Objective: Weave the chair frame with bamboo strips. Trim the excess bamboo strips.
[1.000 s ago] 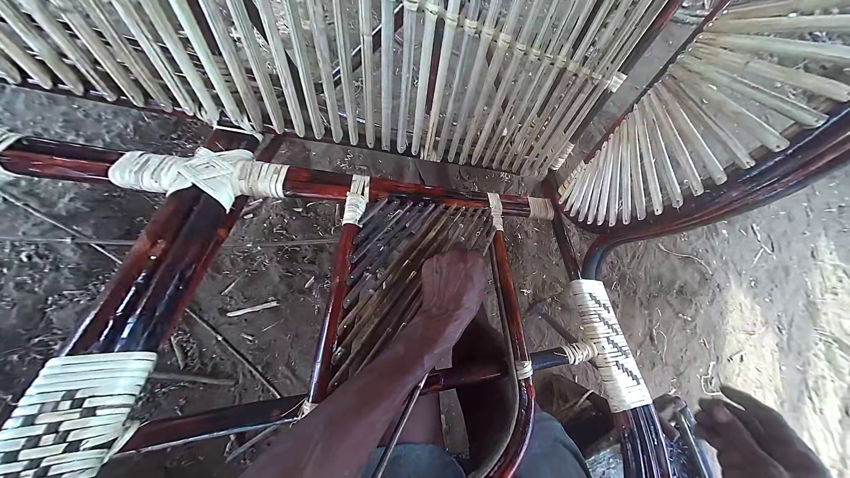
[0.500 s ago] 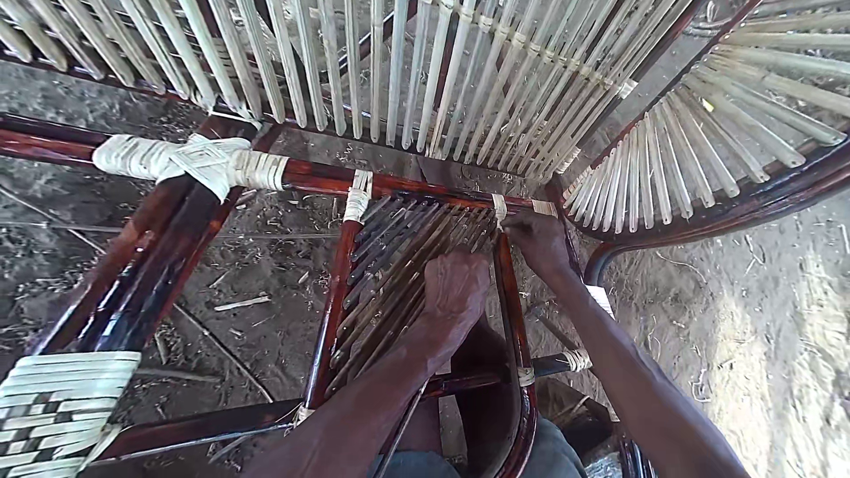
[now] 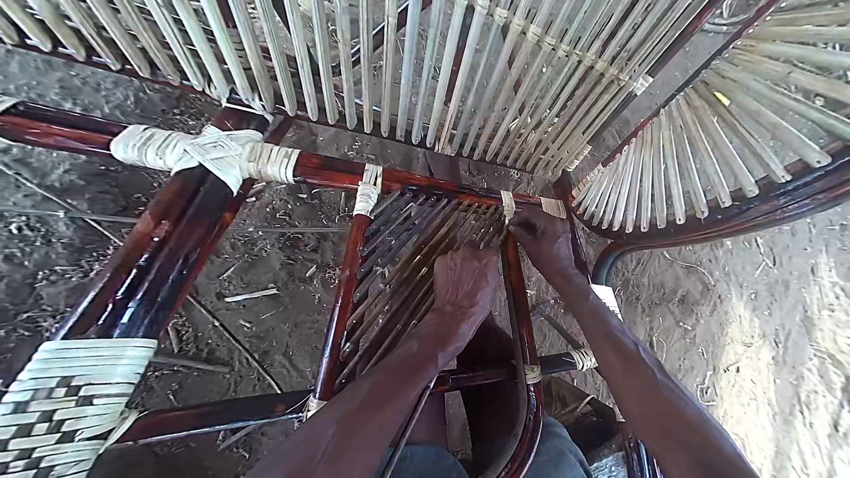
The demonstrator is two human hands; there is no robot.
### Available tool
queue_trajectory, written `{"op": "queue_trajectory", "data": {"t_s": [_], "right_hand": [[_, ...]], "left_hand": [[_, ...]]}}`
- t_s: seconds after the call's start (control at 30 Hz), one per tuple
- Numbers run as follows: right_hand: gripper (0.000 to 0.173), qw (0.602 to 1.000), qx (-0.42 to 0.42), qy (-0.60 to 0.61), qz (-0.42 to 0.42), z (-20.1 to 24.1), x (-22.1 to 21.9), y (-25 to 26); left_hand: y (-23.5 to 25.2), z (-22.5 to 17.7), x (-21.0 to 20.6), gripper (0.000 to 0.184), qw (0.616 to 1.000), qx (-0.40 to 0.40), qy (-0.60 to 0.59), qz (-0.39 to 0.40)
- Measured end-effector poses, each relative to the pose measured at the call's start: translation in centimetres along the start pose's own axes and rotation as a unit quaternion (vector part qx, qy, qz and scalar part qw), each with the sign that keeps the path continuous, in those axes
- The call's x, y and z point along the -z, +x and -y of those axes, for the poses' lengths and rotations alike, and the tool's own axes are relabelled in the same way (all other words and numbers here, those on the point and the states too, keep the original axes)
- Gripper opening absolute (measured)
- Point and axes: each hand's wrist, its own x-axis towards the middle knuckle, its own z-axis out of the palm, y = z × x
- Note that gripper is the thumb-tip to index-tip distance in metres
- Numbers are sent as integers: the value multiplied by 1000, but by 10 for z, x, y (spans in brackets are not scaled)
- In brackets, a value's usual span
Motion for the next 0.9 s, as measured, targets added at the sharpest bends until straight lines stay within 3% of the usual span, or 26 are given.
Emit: {"op": "queue_trajectory", "data": {"t_s": [0.13,0.33,0.53,0.6,0.67,0.73,0.83,0.9], "right_hand": [[6,1000,30,-5,-3,-1,-1,0],[10,983,160,-89,-5,1,-8,-1],[8,983,160,-91,10,-6,-12,-3],[16,988,117,-74,61,2,3,2],[53,990,-7,-41,133,23,37,-1],[67,993,-88,8,82,32,81,-20],[36,987,-137,-31,-81,8,152,-87],[27,964,-243,-92,-65,-33,178,-149]], "left_hand": [[0,-1,0,17,1000,3,0,-1],[-2,-1,-6,17,1000,0,2,-25],[-5,-1,-6,17,1000,3,-8,-20],[-4,-2,-1,17,1000,5,-15,-4],[-7,-2,3,17,999,11,-29,18],[-8,0,1,17,999,9,-32,10],[-4,-1,4,21,999,15,-33,15],[-2,-2,3,21,999,17,-26,22]]}}
